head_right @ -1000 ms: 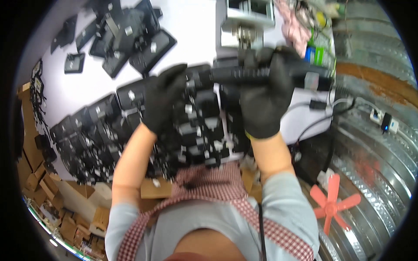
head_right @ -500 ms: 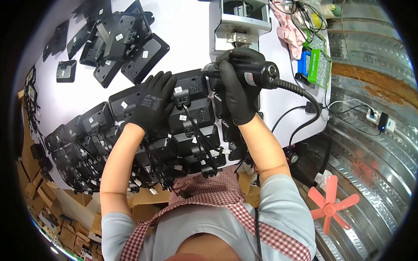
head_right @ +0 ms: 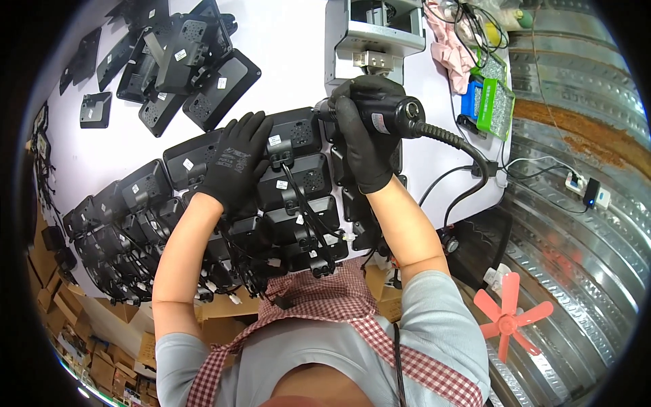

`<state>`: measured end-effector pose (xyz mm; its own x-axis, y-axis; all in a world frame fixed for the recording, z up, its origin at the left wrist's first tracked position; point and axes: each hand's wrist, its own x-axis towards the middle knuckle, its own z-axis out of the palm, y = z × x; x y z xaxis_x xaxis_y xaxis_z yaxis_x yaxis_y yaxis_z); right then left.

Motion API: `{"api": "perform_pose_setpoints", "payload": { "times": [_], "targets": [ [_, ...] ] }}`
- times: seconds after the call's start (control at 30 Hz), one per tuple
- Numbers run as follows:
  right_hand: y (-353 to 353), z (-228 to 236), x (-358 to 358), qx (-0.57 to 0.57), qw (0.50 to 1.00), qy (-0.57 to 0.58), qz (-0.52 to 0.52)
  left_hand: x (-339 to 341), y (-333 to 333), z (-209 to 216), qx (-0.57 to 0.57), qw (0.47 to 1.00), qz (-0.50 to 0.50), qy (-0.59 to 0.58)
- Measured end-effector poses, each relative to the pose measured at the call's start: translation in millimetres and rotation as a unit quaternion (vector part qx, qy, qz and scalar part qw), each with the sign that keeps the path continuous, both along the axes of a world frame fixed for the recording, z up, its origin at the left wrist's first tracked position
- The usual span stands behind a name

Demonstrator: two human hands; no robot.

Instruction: The person assembles the plastic housings of electronic devices by driving screws into them with an electric screwdriver.

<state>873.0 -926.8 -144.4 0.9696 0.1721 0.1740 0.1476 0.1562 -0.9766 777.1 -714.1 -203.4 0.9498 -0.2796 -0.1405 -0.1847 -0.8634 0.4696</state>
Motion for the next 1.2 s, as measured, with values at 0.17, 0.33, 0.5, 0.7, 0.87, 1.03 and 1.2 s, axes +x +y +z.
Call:
{"api": "perform_pose_setpoints", "payload": {
  "times": [0.17, 0.33, 0.5, 0.7, 0.87, 1.03, 1.2],
  "targets": [
    [13, 12, 11, -0.113, 0.993, 0.011, 0.019, 1, -1, -1, 0.004, 1.0, 0.0, 0.006],
    [18, -10, 15, -0.166, 0.983, -0.06, 0.059, -1, -2, -3, 0.012, 1.0, 0.002, -0.001],
    [13, -19, 14, -0.2, 0.966, -0.152, 0.057, 2, -2, -1, 0.015, 1.0, -0.003, -0.008],
    [22, -5, 16, -0.303, 0.912, -0.265, 0.082, -3, -4, -2, 0.039, 0.999, 0.001, -0.011],
    [-16, 31, 7, 0.022, 0.997, 0.036, -0.057, -2, -4, -8, 0.002, 1.0, 0.004, -0.007],
    [-45, 39, 43, 0.032, 0.97, -0.158, -0.181, -3, -4, -1, 0.016, 1.0, 0.0, -0.003],
    [-43, 38, 50, 0.028, 0.994, -0.102, -0.026, -3, -6, -3, 0.012, 1.0, 0.001, -0.008]
  ]
}}
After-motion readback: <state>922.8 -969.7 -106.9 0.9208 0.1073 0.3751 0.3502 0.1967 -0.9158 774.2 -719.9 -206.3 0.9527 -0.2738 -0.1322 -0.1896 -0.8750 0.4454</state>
